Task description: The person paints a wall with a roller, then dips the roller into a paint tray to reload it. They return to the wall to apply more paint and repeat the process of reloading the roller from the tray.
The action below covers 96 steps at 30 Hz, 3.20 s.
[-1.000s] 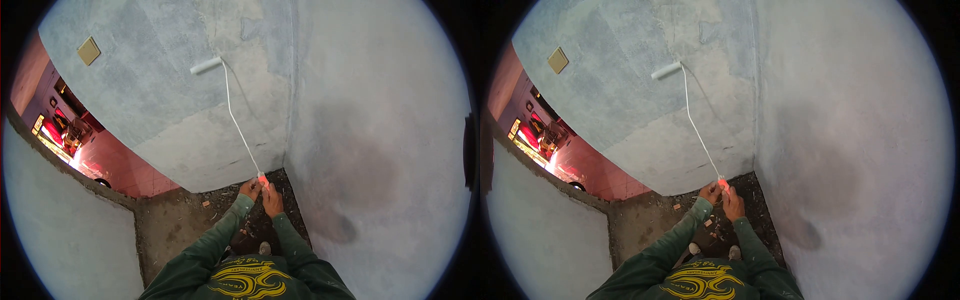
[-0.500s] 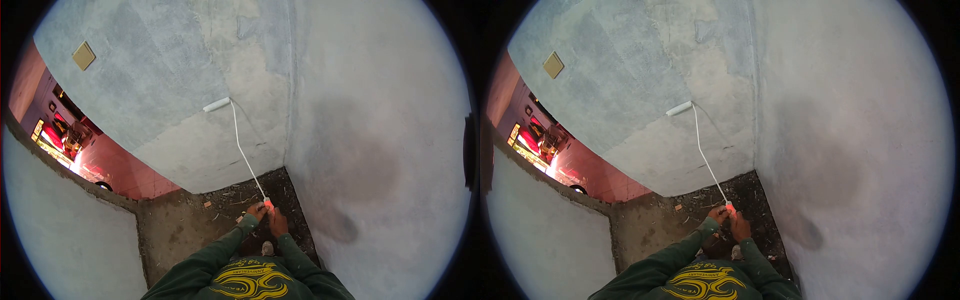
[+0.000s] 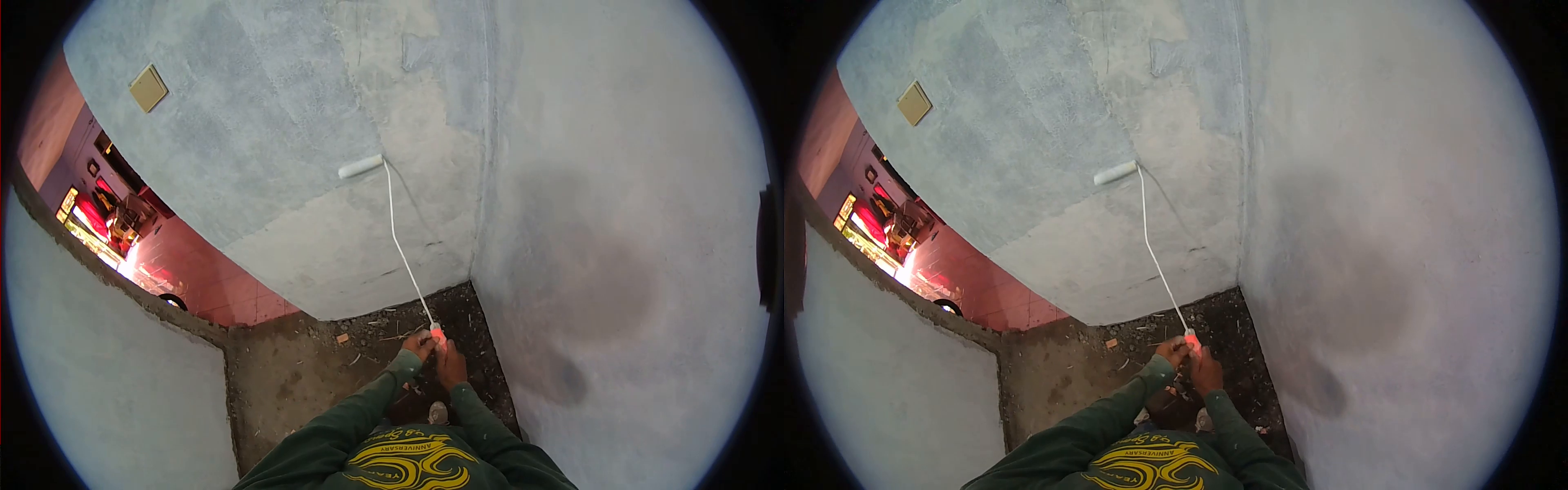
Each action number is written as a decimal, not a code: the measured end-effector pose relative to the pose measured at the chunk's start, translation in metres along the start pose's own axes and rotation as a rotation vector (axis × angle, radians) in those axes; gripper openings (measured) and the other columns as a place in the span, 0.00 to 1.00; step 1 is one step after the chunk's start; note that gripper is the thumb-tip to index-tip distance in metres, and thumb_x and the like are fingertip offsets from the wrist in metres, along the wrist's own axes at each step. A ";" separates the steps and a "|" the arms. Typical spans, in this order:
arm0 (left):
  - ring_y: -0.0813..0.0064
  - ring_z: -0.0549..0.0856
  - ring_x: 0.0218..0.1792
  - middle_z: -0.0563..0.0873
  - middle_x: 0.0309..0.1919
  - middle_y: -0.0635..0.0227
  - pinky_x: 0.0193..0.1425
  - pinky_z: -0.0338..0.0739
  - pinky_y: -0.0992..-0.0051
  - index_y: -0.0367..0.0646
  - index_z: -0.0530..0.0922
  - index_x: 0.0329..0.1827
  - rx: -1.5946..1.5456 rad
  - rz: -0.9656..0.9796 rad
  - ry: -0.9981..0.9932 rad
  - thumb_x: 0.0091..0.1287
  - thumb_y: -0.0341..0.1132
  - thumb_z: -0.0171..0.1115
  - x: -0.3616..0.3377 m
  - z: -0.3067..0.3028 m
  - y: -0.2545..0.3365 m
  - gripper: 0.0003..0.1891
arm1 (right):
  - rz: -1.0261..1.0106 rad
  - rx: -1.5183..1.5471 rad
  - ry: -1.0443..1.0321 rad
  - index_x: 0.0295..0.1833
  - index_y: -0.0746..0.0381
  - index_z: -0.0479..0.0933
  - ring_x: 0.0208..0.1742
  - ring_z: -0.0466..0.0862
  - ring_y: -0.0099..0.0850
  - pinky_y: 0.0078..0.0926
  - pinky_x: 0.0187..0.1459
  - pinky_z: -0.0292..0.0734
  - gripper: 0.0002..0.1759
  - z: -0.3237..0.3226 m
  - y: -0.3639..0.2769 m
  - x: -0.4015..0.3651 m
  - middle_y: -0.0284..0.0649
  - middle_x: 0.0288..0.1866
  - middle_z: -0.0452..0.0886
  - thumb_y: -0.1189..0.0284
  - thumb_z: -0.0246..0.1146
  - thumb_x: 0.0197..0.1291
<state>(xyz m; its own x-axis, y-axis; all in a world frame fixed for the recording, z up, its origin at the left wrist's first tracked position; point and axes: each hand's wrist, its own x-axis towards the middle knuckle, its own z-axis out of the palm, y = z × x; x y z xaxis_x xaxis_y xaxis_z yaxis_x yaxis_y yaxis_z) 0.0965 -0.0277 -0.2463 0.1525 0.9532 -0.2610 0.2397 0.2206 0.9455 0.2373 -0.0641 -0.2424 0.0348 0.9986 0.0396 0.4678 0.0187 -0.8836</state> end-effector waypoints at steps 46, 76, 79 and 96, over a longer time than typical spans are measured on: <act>0.85 0.73 0.28 0.77 0.24 0.75 0.34 0.70 0.77 0.40 0.76 0.32 0.106 0.193 0.136 0.68 0.45 0.59 0.023 -0.031 0.073 0.15 | -0.174 0.122 0.059 0.51 0.70 0.70 0.39 0.76 0.64 0.54 0.37 0.71 0.21 -0.017 -0.070 0.044 0.64 0.35 0.78 0.61 0.53 0.67; 0.83 0.79 0.31 0.81 0.28 0.73 0.37 0.75 0.77 0.39 0.78 0.35 -0.025 0.273 0.156 0.67 0.39 0.62 0.043 -0.057 0.127 0.11 | -0.227 0.126 0.081 0.51 0.68 0.69 0.44 0.74 0.66 0.55 0.37 0.69 0.19 -0.034 -0.126 0.075 0.65 0.38 0.76 0.61 0.52 0.68; 0.83 0.78 0.31 0.81 0.28 0.74 0.37 0.75 0.77 0.40 0.78 0.35 -0.028 0.230 0.130 0.67 0.39 0.62 0.042 -0.063 0.150 0.10 | -0.272 0.150 0.106 0.49 0.68 0.68 0.42 0.74 0.66 0.56 0.37 0.69 0.18 -0.040 -0.142 0.084 0.64 0.36 0.76 0.62 0.51 0.68; 0.81 0.80 0.33 0.82 0.29 0.73 0.38 0.77 0.76 0.39 0.79 0.37 -0.150 0.472 0.209 0.66 0.38 0.60 0.042 -0.105 0.285 0.10 | -0.392 0.173 0.161 0.44 0.67 0.68 0.39 0.76 0.63 0.52 0.35 0.68 0.17 -0.077 -0.257 0.130 0.61 0.33 0.77 0.62 0.49 0.70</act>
<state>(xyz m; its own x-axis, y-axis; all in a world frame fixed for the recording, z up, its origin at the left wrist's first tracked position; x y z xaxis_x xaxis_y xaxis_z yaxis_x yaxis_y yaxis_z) 0.0709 0.0969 0.0326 0.0123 0.9734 0.2290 0.0492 -0.2293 0.9721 0.1900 0.0576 0.0258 0.0284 0.8945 0.4462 0.3191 0.4150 -0.8521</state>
